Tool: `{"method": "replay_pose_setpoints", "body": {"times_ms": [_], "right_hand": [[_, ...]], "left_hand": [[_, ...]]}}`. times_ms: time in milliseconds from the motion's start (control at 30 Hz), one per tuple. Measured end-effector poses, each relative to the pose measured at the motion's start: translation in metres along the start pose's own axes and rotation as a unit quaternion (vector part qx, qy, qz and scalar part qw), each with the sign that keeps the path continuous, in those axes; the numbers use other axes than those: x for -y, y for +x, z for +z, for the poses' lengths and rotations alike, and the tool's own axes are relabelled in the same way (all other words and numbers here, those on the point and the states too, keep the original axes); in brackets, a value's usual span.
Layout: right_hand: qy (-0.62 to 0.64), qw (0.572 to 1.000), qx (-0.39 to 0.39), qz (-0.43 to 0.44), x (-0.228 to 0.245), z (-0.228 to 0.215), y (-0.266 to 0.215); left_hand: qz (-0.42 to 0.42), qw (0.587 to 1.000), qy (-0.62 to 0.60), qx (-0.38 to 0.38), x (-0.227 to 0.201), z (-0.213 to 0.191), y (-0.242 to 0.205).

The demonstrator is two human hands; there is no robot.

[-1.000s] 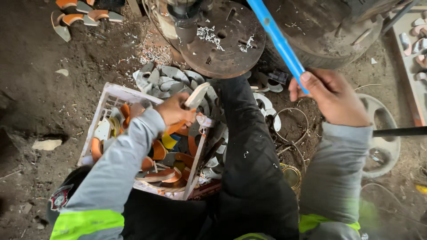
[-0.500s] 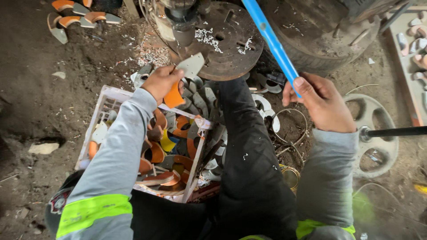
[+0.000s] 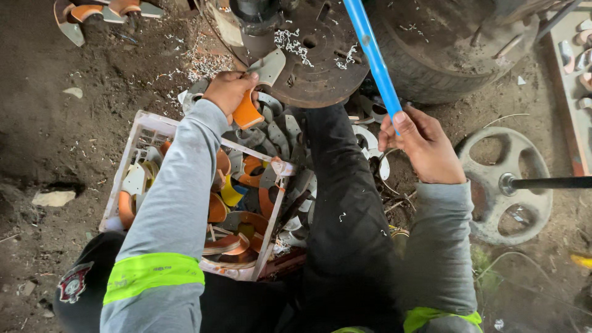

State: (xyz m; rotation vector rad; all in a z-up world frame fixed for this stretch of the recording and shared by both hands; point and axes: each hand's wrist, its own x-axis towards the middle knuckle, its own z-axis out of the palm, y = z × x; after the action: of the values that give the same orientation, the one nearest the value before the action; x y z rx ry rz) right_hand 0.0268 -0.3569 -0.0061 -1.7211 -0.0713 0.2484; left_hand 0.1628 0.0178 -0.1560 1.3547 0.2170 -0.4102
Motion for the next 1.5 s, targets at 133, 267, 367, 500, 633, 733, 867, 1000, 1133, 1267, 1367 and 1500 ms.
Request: {"method": "replay_pose_setpoints", "body": {"times_ms": [133, 267, 367, 500, 633, 733, 867, 1000, 1133, 1267, 1367, 1500], "right_hand": [[0.016, 1.000, -0.001, -0.020, -0.023, 0.000, 0.008], [0.055, 0.998, 0.008, 0.013, -0.032, 0.025, 0.037], [-0.023, 1.000, 0.008, -0.011, -0.012, 0.023, 0.033], [0.120, 0.987, -0.054, -0.091, 0.024, -0.010, -0.022], [0.052, 0.990, -0.087, -0.094, 0.043, -0.020, -0.029], [0.097, 0.992, -0.029, -0.079, 0.046, -0.008, -0.020], [0.081, 0.995, -0.033, -0.039, 0.033, 0.000, -0.016], [0.076, 0.996, -0.026, -0.034, 0.012, 0.000, -0.011], [0.083, 0.996, -0.020, -0.029, -0.003, 0.004, -0.002], [0.068, 0.997, -0.021, -0.006, -0.018, 0.002, 0.002], [0.019, 0.999, -0.027, -0.011, -0.033, 0.002, 0.007], [0.067, 0.997, -0.019, -0.023, -0.045, 0.028, 0.035]], "left_hand": [[0.003, 0.999, -0.040, 0.011, 0.002, -0.001, 0.002], [-0.012, 0.999, -0.048, -0.010, 0.001, -0.001, 0.000], [-0.011, 0.998, -0.061, -0.003, -0.001, 0.000, 0.001], [-0.009, 0.997, -0.079, 0.012, -0.001, -0.006, -0.002], [-0.057, 0.993, -0.099, -0.037, -0.007, -0.009, 0.001], [-0.022, 0.992, -0.103, -0.064, -0.002, -0.013, 0.002], [0.012, 0.994, -0.094, -0.059, 0.002, -0.012, 0.012], [0.023, 0.993, -0.096, -0.072, 0.004, -0.009, 0.015], [0.029, 0.994, -0.080, -0.072, 0.002, -0.007, 0.010], [0.021, 0.995, -0.073, -0.070, -0.003, -0.003, 0.007], [0.019, 0.995, -0.075, -0.070, -0.002, -0.002, 0.005], [0.015, 0.994, -0.081, -0.078, -0.003, -0.001, 0.006]]}}
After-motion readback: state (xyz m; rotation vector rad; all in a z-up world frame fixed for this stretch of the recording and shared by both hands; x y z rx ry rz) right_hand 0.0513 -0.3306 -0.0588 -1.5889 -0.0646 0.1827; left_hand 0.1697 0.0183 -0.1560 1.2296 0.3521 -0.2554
